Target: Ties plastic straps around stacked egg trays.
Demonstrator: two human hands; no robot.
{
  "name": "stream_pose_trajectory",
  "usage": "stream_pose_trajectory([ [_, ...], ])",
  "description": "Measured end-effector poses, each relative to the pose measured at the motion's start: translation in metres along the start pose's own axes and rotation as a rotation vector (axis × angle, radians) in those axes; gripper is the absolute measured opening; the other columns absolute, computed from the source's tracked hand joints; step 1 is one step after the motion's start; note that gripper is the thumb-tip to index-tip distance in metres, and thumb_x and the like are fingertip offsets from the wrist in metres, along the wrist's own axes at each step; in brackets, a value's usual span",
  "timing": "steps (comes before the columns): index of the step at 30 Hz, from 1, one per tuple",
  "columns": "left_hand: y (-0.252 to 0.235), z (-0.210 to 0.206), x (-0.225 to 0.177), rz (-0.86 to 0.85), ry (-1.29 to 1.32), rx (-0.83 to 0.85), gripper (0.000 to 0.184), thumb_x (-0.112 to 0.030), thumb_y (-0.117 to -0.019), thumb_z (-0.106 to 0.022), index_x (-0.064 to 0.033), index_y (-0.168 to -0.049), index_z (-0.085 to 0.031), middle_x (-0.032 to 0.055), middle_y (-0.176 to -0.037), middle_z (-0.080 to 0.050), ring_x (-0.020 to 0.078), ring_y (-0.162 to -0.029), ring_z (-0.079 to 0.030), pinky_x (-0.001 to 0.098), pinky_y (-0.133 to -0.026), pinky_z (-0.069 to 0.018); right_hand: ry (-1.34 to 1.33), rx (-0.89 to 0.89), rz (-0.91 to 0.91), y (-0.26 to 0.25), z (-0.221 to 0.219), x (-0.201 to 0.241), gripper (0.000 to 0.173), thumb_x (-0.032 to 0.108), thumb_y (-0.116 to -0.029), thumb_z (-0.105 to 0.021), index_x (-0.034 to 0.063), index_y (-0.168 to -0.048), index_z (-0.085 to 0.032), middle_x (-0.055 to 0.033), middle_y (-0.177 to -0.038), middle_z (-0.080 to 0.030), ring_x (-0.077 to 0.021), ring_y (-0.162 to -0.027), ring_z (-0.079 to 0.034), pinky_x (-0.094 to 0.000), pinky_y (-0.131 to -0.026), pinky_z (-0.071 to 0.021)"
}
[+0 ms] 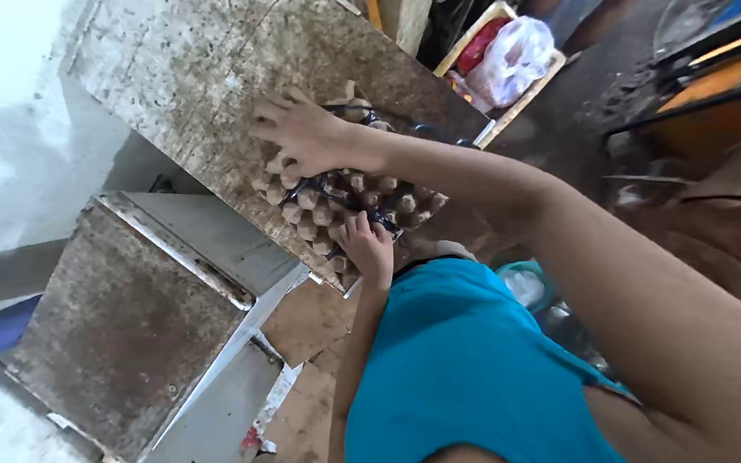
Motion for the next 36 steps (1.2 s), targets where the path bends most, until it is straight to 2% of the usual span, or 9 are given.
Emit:
stream_pose_trajectory([
  [3, -0.010, 0.011, 0.007, -0.031, 0.103, 0.182, 0.028, -0.016, -0.0968, -0.060, 0.0004, -0.116, -0.072, 0.0207, -0.118, -0.066, 0.0415, -0.113, -0.059, 0.0607, -0.100, -0.0432, 0.025, -0.173, -0.309, 0.116, 0.016, 0.019, 0.035, 0.029, -0.0983, -0.065, 0.0123, -0.129, -0.066, -0.0126, -0.144, -0.057, -0.0341, -0.139, -0.048, -0.0573, -0.117, -0.0323],
  [7, -0.026, 0.025, 0.019, 0.001, 0.184, 0.538, 0.030, -0.024, -0.1001, -0.062, -0.0040, -0.120, -0.071, 0.0213, -0.124, -0.063, 0.0431, -0.120, -0.055, 0.0639, -0.099, -0.0425, -0.312, -0.134, -0.641, 0.236, -0.049, 0.054, 0.014, 0.019, -0.0960, -0.068, 0.0126, -0.105, -0.077, -0.0091, -0.102, -0.073, -0.0281, -0.092, -0.071, -0.0557, -0.080, -0.0582],
  [10, -0.028, 0.031, 0.026, 0.007, 0.287, 0.593, 0.028, -0.027, -0.0995, -0.065, -0.0070, -0.119, -0.072, 0.0191, -0.127, -0.063, 0.0400, -0.120, -0.056, 0.0629, -0.097, -0.0452, -0.511, -0.195, -0.747, 0.251, -0.100, 0.063, 0.028, 0.014, -0.1021, -0.059, 0.0085, -0.126, -0.073, -0.0132, -0.105, -0.071, -0.0295, -0.092, -0.070, -0.0531, -0.079, -0.0589],
  [15, -0.031, 0.030, 0.037, 0.095, 0.357, 0.699, 0.037, -0.036, -0.0988, -0.063, -0.0125, -0.126, -0.070, 0.0169, -0.139, -0.058, 0.0370, -0.125, -0.054, 0.0610, -0.096, -0.0460, -0.289, -0.344, -0.884, 0.238, -0.114, 0.078, 0.022, 0.009, -0.1001, -0.061, 0.0071, -0.119, -0.073, -0.0145, -0.114, -0.066, -0.0319, -0.094, -0.069, -0.0501, -0.072, -0.0597],
  [19, -0.035, 0.021, 0.030, 0.263, 0.478, 0.669, 0.042, -0.044, -0.0922, -0.058, -0.0088, -0.112, -0.071, 0.0143, -0.119, -0.066, 0.0290, -0.113, -0.060, 0.0573, -0.091, -0.0480, -0.238, -0.493, -0.912, 0.231, -0.108, 0.088, 0.013, 0.003, -0.0939, -0.067, 0.0038, -0.105, -0.074, -0.0160, -0.116, -0.066, -0.0323, -0.096, -0.069, -0.0491, -0.075, -0.0603],
  [23, -0.032, 0.020, 0.030, 0.177, 0.357, 0.587, 0.056, -0.058, -0.0960, -0.052, -0.0091, -0.116, -0.072, 0.0199, -0.130, -0.062, 0.0390, -0.126, -0.053, 0.0667, -0.098, -0.0406, -0.135, -0.584, -0.928, 0.230, -0.115, 0.098, 0.018, 0.001, -0.0917, -0.069, 0.0014, -0.109, -0.074, -0.0189, -0.125, -0.063, -0.0341, -0.103, -0.067, -0.0487, -0.080, -0.0589],
  [29, -0.029, 0.017, 0.034, 0.018, 0.175, 0.467, 0.048, -0.047, -0.1059, -0.049, -0.0074, -0.114, -0.076, 0.0225, -0.128, -0.064, 0.0426, -0.127, -0.053, 0.0637, -0.105, -0.0383, 0.119, -0.480, -0.923, 0.227, -0.128, 0.111, 0.029, 0.004, -0.0935, -0.065, 0.0047, -0.122, -0.071, -0.0109, -0.168, -0.031, -0.0297, -0.147, -0.041, -0.0539, -0.111, -0.0393],
  [32, -0.028, 0.020, 0.035, 0.006, 0.224, 0.455, 0.046, -0.042, -0.1067, -0.050, -0.0037, -0.117, -0.074, 0.0223, -0.128, -0.065, 0.0392, -0.126, -0.055, 0.0596, -0.106, -0.0399, -0.111, -0.714, -0.830, 0.235, -0.127, 0.092, 0.024, 0.024, -0.0991, -0.066, 0.0057, -0.106, -0.079, -0.0138, -0.165, -0.036, -0.0335, -0.146, -0.042, -0.0554, -0.111, -0.0401],
  [36, -0.026, 0.027, 0.032, -0.007, 0.255, 0.483, 0.046, -0.040, -0.1077, -0.050, -0.0014, -0.119, -0.072, 0.0192, -0.124, -0.068, 0.0299, -0.120, -0.062, 0.0531, -0.103, -0.0458, -0.245, -0.836, -0.678, 0.241, -0.121, 0.070, 0.015, 0.023, -0.0924, -0.075, 0.0092, -0.093, -0.082, -0.0109, -0.154, -0.052, -0.0306, -0.140, -0.048, -0.0527, -0.112, -0.0417],
])
Point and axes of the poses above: each hand's wrist, its own y-axis away from the middle knuckle, its own z-axis out of the back of the hand, x = y × z, the point moved 6 cm from there along -y, towards the middle knuckle
